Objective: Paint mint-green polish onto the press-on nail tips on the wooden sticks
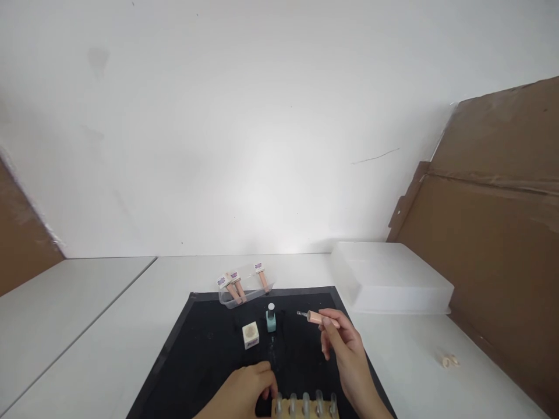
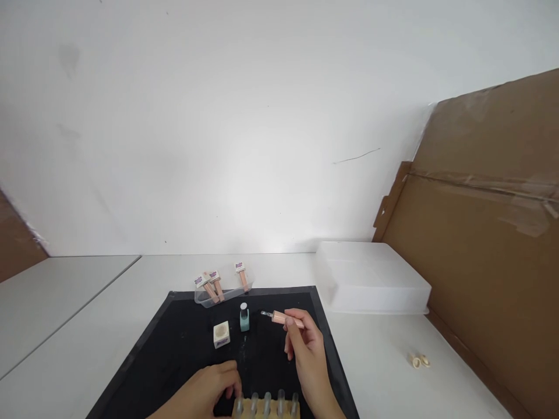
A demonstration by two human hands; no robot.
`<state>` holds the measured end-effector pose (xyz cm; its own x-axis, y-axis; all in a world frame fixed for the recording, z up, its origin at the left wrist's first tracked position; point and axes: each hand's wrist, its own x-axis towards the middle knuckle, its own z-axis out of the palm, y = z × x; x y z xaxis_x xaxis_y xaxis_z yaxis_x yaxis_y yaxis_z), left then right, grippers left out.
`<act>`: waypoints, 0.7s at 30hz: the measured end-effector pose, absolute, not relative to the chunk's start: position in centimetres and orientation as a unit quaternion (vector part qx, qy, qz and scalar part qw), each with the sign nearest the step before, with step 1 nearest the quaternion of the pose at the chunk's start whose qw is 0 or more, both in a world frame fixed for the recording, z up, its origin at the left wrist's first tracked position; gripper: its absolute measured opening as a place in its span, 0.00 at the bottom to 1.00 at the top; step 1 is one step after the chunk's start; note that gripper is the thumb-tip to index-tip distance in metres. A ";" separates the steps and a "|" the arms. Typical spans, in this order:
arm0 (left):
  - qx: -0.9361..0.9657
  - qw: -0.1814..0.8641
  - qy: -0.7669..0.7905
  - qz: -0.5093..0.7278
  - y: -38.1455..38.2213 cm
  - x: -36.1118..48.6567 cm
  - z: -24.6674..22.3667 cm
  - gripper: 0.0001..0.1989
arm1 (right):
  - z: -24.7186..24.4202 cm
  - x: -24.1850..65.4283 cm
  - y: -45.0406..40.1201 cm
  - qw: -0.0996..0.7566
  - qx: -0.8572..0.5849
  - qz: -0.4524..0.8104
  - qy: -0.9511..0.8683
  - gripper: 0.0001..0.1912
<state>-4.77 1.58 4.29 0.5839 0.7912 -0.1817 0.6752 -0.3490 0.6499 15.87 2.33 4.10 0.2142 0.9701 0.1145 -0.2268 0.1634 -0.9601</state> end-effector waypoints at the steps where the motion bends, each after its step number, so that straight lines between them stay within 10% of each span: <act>1: 0.809 0.371 0.444 0.107 1.5 -4.8 4.3 0.09 | 4.1 15.9 2.4 0.640 -0.446 0.469 -0.414 0.19; 11: 0.557 0.640 0.345 0.401 2.2 -4.2 2.1 0.20 | 4.5 15.7 2.2 0.648 -0.446 0.462 -0.410 0.18; 21: 0.267 0.792 0.376 0.400 0.7 -2.5 1.9 0.23 | 3.5 15.0 2.2 0.583 -0.450 0.505 -0.450 0.25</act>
<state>-2.53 0.69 1.94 0.3964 0.8346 -0.3826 -0.4328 0.5374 0.7238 14.96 2.16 3.46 0.0850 0.9939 0.0700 -0.1831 0.0847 -0.9794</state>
